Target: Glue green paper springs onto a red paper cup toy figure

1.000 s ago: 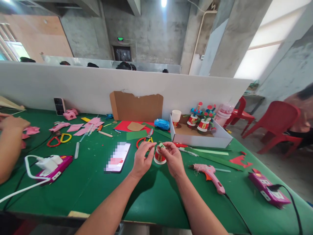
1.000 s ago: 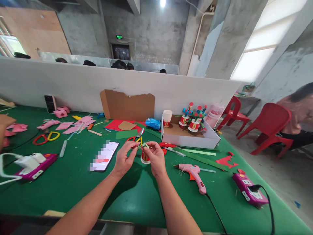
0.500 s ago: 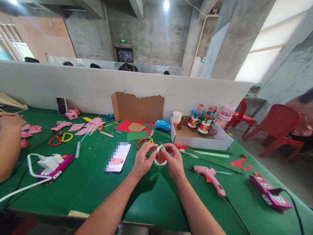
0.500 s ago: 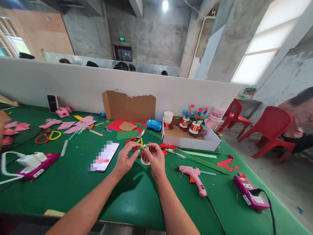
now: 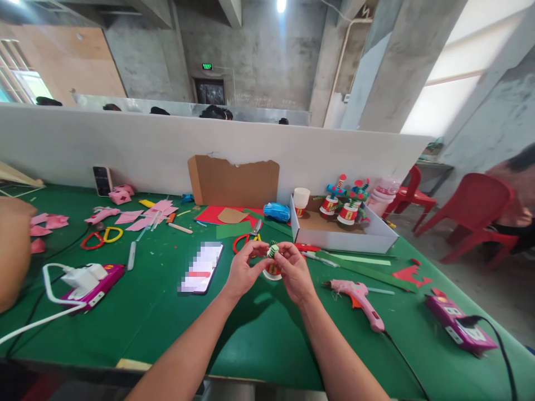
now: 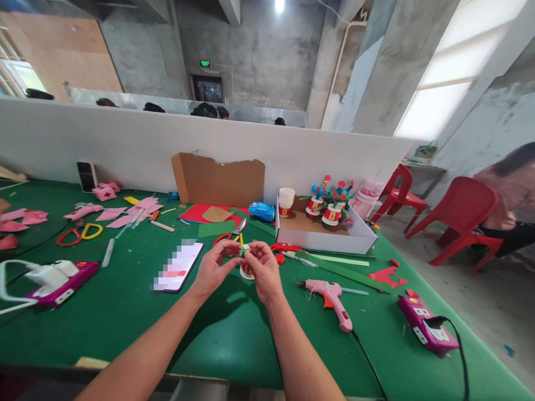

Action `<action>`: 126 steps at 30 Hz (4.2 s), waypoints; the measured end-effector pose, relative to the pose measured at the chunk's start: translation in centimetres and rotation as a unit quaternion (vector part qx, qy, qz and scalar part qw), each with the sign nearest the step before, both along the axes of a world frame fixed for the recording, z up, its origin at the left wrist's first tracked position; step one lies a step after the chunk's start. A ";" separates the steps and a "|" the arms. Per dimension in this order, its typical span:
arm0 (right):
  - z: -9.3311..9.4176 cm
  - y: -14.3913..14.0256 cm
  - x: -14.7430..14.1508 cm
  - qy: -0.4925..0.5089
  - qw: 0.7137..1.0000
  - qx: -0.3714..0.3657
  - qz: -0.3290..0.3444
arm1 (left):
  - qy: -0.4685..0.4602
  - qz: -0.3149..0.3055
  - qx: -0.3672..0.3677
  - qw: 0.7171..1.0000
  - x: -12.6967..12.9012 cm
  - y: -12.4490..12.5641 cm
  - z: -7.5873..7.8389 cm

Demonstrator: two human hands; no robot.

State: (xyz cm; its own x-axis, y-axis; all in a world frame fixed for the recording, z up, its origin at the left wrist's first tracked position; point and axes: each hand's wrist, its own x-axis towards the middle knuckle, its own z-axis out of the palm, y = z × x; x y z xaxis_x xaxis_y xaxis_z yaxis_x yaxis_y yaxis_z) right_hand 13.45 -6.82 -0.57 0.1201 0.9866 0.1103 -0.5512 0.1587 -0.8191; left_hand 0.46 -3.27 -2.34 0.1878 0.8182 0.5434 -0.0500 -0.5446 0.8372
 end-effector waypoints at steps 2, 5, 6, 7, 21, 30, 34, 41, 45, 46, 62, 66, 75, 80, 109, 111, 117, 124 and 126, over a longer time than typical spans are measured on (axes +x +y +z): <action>-0.1 0.0 0.0 -0.007 1.000 -0.005 0.004 | -0.001 -0.006 -0.001 1.000 0.0 0.1 0.1; -0.2 0.0 -0.1 -0.014 1.000 -0.014 0.009 | -0.003 -0.012 0.006 1.000 -0.1 0.1 0.1; -0.3 0.0 -0.1 -0.015 1.000 -0.016 0.009 | -0.004 -0.013 0.007 1.000 -0.1 0.1 0.2; -0.3 0.0 -0.1 -0.015 1.000 -0.017 0.010 | -0.003 -0.014 0.008 1.000 -0.1 0.1 0.2; 0.2 0.0 1.4 -0.410 0.879 0.197 -0.139 | 0.113 0.067 0.109 0.985 -0.2 0.0 0.1; -0.2 0.1 1.6 -0.501 0.809 0.236 -0.200 | 0.137 0.111 0.188 0.966 -0.4 0.1 -0.1; -0.4 0.3 1.7 -0.509 0.801 0.233 -0.212 | 0.116 0.099 0.170 0.974 -0.4 0.2 -0.1; -0.3 0.3 1.9 -0.505 0.805 0.228 -0.212 | 0.067 0.043 0.092 0.993 -0.7 0.5 0.0; -0.4 0.4 2.1 -0.493 0.821 0.214 -0.193 | 0.051 0.044 0.070 0.995 -0.8 0.5 0.1; -0.4 0.4 2.1 -0.490 0.824 0.210 -0.190 | 0.047 0.041 0.060 0.996 -0.8 0.5 0.1; -0.1 0.3 2.0 -0.483 0.830 0.210 -0.183 | 0.010 -0.017 -0.052 0.998 -0.5 0.5 0.1; -0.1 0.2 2.0 -0.488 0.828 0.211 -0.180 | 0.007 -0.021 -0.057 0.998 -0.4 0.5 -0.1; 0.1 0.1 1.9 -0.486 0.826 0.221 -0.181 | -0.029 -0.020 -0.053 0.998 -0.3 0.7 -0.4; 0.0 0.1 1.8 -0.504 0.818 0.224 -0.164 | 0.000 -0.020 -0.037 0.999 -0.3 0.4 -0.3; -1.1 0.2 1.1 -0.565 0.757 0.239 -0.224 | 0.096 0.064 0.088 0.989 -0.4 -0.1 0.2; -1.1 0.1 1.0 -0.565 0.753 0.248 -0.228 | 0.083 0.075 0.097 0.989 -0.4 0.0 0.1; -0.9 0.1 0.9 -0.563 0.753 0.236 -0.245 | 0.030 0.074 0.072 0.994 -0.4 0.4 -0.4; -0.6 0.1 1.3 -0.561 0.766 0.192 -0.249 | -0.035 0.091 -0.010 0.995 -0.7 0.8 0.0; -0.6 0.1 1.4 -0.558 0.768 0.187 -0.252 | -0.031 0.103 -0.021 0.994 -0.8 0.8 0.1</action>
